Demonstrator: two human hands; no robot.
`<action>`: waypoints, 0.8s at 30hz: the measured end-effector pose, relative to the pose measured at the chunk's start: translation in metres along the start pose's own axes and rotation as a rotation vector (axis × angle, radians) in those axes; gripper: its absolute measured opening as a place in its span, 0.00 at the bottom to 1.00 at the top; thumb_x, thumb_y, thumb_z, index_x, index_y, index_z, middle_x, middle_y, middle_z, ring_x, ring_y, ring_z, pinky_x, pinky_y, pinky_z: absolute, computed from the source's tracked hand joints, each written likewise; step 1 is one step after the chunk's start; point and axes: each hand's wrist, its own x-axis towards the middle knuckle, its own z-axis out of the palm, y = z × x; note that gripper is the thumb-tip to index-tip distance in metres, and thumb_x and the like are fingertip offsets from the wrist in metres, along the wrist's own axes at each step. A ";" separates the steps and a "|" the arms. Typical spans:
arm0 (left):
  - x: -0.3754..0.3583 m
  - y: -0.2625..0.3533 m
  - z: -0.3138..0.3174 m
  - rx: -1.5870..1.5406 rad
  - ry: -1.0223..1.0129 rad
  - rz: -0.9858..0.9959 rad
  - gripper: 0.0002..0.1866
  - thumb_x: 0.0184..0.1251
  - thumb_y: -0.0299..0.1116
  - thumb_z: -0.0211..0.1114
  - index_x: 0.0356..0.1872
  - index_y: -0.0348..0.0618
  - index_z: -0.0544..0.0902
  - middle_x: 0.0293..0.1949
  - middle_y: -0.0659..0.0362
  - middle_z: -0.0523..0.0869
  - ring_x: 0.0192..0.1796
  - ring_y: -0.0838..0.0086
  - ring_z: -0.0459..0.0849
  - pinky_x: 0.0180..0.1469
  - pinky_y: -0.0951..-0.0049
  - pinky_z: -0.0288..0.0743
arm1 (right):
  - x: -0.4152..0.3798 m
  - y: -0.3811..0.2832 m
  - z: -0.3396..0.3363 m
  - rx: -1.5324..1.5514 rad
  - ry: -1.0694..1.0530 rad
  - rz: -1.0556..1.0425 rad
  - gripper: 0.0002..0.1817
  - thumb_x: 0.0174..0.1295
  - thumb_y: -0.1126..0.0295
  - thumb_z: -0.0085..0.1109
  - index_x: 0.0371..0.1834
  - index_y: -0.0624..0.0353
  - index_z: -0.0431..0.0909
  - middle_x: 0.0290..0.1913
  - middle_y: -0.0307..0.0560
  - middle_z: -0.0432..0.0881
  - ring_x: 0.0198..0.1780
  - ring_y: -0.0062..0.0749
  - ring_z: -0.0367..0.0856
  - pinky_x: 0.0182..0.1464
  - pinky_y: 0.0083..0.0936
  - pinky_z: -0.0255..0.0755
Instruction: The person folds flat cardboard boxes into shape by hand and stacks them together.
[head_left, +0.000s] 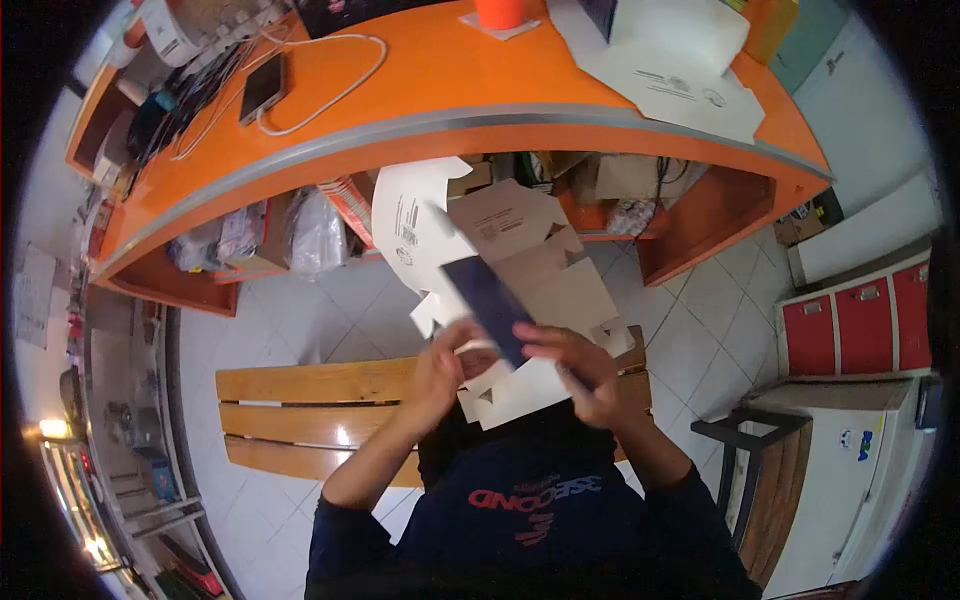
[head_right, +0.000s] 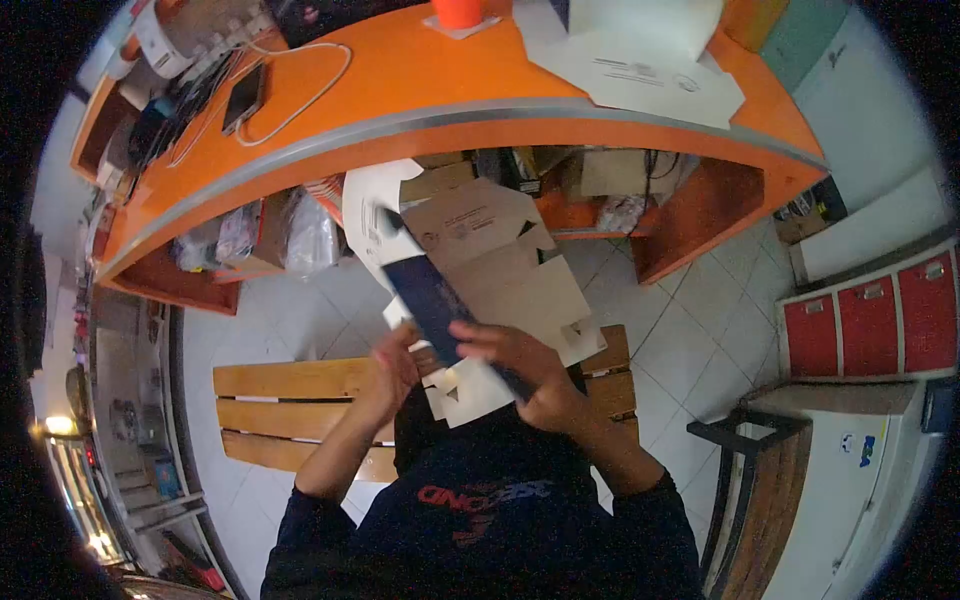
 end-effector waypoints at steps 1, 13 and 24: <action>0.005 0.005 -0.005 -0.107 0.069 0.035 0.24 0.71 0.40 0.59 0.60 0.33 0.71 0.57 0.50 0.78 0.59 0.68 0.78 0.57 0.66 0.76 | 0.008 -0.007 0.001 -0.089 -0.071 -0.096 0.26 0.59 0.72 0.60 0.63 0.50 0.70 0.69 0.48 0.68 0.65 0.49 0.70 0.67 0.43 0.63; -0.005 0.013 0.048 -0.278 0.388 0.066 0.15 0.73 0.26 0.54 0.57 0.34 0.75 0.51 0.57 0.82 0.49 0.79 0.81 0.49 0.78 0.76 | 0.033 -0.033 0.028 -0.539 -0.063 0.011 0.40 0.60 0.58 0.61 0.71 0.65 0.56 0.70 0.64 0.56 0.67 0.57 0.63 0.67 0.44 0.61; -0.022 0.016 0.050 0.131 0.359 0.110 0.17 0.77 0.33 0.49 0.60 0.35 0.73 0.45 0.63 0.81 0.45 0.82 0.76 0.50 0.79 0.70 | 0.029 -0.024 0.041 -0.263 0.002 0.110 0.31 0.69 0.63 0.46 0.73 0.63 0.53 0.70 0.65 0.57 0.68 0.60 0.59 0.71 0.45 0.51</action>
